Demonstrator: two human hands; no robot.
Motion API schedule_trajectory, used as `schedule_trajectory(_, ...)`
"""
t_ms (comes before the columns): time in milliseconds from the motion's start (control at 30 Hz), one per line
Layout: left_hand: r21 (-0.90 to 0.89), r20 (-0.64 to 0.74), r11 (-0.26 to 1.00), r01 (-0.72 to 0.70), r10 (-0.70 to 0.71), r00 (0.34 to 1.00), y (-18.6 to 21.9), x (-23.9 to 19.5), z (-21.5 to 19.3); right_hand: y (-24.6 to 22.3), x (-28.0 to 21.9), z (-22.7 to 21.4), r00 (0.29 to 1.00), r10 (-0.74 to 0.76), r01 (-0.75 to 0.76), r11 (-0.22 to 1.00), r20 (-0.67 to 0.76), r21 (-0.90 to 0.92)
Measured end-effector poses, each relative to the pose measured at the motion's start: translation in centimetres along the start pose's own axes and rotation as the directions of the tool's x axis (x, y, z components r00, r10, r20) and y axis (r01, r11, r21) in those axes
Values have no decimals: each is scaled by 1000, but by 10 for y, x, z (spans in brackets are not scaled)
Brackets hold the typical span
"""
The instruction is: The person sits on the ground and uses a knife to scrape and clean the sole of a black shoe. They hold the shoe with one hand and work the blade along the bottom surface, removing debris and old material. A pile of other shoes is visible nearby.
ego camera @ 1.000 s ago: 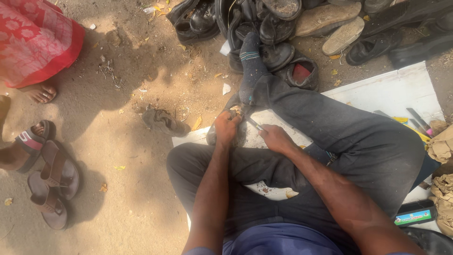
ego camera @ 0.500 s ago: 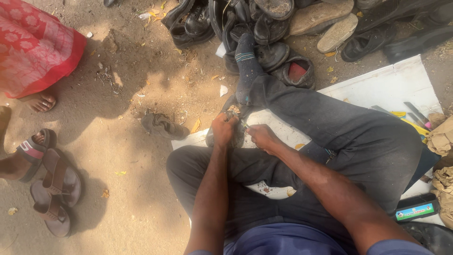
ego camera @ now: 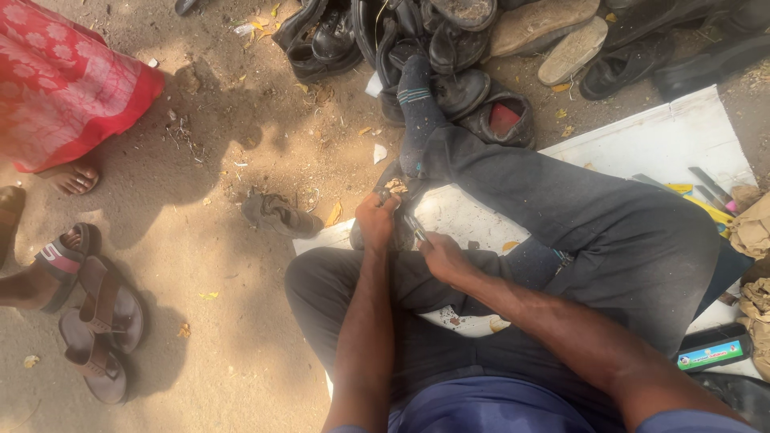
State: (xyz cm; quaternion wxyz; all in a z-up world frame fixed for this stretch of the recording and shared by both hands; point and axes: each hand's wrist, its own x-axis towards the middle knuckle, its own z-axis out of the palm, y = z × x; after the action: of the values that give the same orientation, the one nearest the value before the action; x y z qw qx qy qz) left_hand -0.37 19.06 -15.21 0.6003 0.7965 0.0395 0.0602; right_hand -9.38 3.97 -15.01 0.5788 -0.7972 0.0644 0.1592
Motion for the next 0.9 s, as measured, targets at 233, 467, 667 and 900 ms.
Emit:
schedule_trajectory(233,-115,-1,989,91,-91,996,10,-2,-7,-2,11,15,1000,12,-14,996,-26,-87)
schedule_trajectory(467,-164,114,860,483,-470,875,16,10,-8,10,-35,-4,992,84,-80,996,93,-51)
schedule_trajectory(667,618,385,778,-110,-178,906,28,6,-26,16,-12,-23,980,171,-180,979,98,97)
schedule_trajectory(900,649,278,748,-138,-64,959,33,-18,12,17,20,-29,931,277,-335,906,238,259)
